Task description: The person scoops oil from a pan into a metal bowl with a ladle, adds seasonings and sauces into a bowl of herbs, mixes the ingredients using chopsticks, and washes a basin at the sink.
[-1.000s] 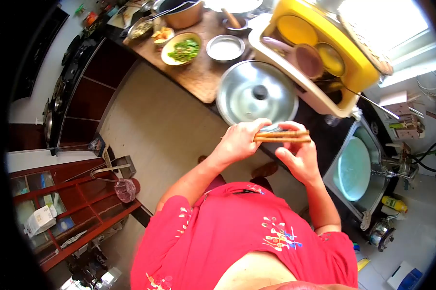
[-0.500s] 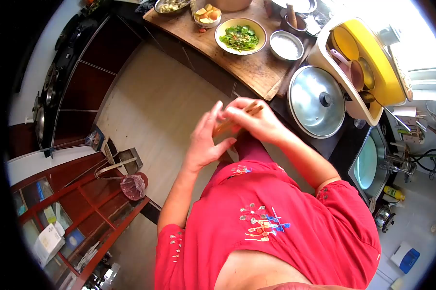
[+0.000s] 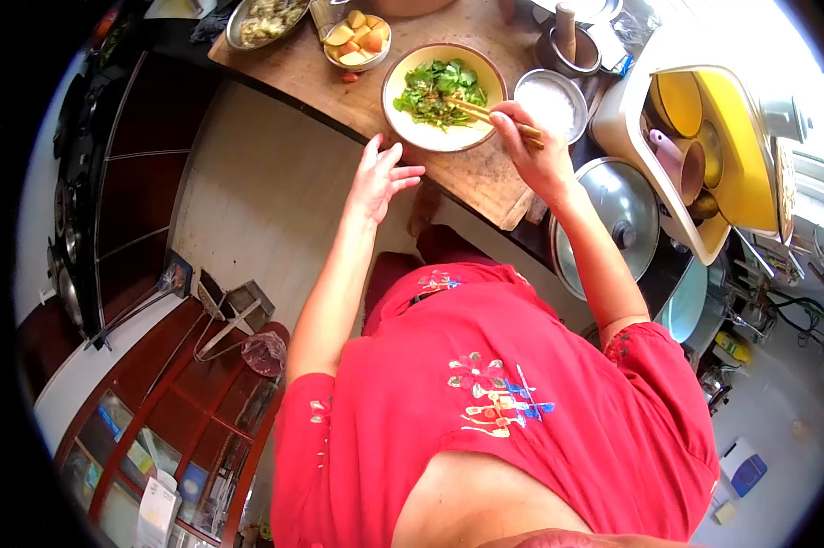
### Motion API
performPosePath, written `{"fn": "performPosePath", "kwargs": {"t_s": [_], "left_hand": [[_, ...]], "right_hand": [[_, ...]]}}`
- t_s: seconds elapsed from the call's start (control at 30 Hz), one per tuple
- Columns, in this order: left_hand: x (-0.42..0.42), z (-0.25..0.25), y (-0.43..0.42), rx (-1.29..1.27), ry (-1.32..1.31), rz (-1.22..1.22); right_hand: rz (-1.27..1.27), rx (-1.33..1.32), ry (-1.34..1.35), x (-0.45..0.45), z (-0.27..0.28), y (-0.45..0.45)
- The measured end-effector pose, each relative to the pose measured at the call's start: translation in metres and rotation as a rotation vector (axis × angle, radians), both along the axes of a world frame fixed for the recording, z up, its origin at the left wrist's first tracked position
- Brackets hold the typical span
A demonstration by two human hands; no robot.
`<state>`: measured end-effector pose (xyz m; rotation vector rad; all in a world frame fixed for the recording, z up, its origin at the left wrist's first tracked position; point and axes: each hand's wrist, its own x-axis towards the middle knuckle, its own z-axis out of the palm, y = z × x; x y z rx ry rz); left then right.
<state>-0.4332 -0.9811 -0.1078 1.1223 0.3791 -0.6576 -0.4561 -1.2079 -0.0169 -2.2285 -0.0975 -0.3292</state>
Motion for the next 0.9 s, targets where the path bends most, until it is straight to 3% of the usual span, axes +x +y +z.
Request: {"fn": "performPosePath", "kwargs": {"t_s": [0.07, 0.13, 0.2, 0.27, 0.33, 0.57, 0.7, 0.9], "left_hand": [[0.019, -0.011, -0.012, -0.09, 0.007, -0.049], [0.028, -0.015, -0.02, -0.119, 0.036, -0.083], [0.037, -0.017, -0.025, -0.148, 0.037, -0.118], [0.044, -0.023, -0.025, -0.143, 0.06, -0.173], [0.046, -0.021, -0.023, -0.135, 0.057, -0.161], [0.045, 0.011, 0.007, -0.127, 0.047, -0.225], [0.045, 0.016, 0.039, -0.112, 0.055, -0.27], [0.051, 0.02, 0.101, -0.159, 0.115, -0.264]], "right_hand": [[0.007, -0.019, 0.086, 0.012, -0.003, -0.006], [-0.034, 0.204, 0.239, 0.017, -0.001, -0.01], [-0.051, 0.228, 0.272, 0.017, 0.01, -0.014], [0.05, 0.198, 0.28, 0.016, 0.017, -0.011], [0.136, 0.037, 0.113, 0.022, 0.006, -0.004], [-0.096, 0.313, 0.226, 0.016, 0.037, -0.007], [-0.02, -0.026, 0.073, 0.018, 0.038, 0.021], [0.024, 0.064, 0.181, 0.007, 0.028, 0.109]]}}
